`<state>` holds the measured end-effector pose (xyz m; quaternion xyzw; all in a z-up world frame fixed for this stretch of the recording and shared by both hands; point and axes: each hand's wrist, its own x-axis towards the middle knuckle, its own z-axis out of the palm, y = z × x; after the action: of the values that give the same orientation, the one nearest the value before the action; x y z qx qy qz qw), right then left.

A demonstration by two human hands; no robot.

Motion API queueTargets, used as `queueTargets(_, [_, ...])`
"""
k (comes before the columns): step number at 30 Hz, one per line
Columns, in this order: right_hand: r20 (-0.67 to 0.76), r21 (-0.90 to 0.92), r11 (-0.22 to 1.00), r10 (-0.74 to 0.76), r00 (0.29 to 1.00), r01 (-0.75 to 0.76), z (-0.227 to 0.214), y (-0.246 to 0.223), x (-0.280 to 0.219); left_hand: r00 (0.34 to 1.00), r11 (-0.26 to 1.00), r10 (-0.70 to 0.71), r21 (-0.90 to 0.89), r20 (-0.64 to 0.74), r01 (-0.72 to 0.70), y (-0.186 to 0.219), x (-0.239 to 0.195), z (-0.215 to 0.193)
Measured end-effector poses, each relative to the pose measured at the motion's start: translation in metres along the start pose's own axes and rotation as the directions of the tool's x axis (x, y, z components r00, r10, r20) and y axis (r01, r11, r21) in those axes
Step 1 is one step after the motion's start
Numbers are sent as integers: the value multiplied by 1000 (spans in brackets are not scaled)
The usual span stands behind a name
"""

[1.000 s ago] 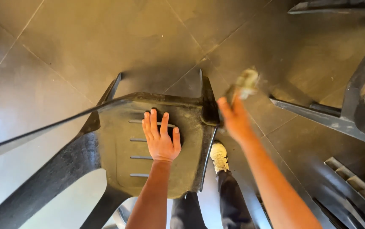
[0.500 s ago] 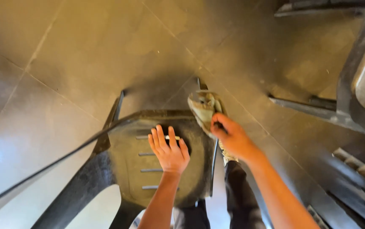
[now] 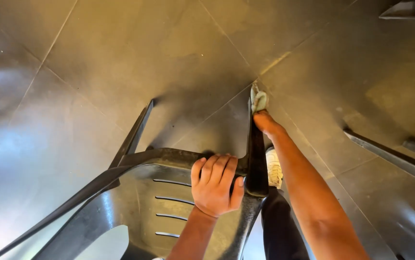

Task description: Cleaning a plastic chair using a spray bottle and a cloth.

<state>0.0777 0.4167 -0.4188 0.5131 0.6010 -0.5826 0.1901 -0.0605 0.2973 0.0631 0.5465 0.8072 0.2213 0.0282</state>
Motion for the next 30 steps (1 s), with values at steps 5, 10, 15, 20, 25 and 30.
queueTargets(5, [76,-372,893,-242,967,253,-55,-71,-195,984,987,96,143,-153,-74,-13,-16,25])
queueTargets(10, [85,-98,993,-51,995,60,-112,-222,-377,982,986,111,144,-154,-89,-10,-16,25])
queueTargets(15, [2,-170,984,-55,998,55,-14,-95,-183,980,985,112,148,-164,-87,-10,-15,26])
queueTargets(20, [1,161,978,-135,991,133,-76,-152,-270,974,993,70,108,-214,-48,-9,-23,28])
queueTargets(25, [-224,404,819,-342,913,407,-86,-191,-415,949,1000,-12,-1,-314,13,-19,-35,40])
queueTargets(30, [-100,-422,605,-771,629,675,-70,-291,-416,379,578,-746,-250,-548,777,-38,-67,59])
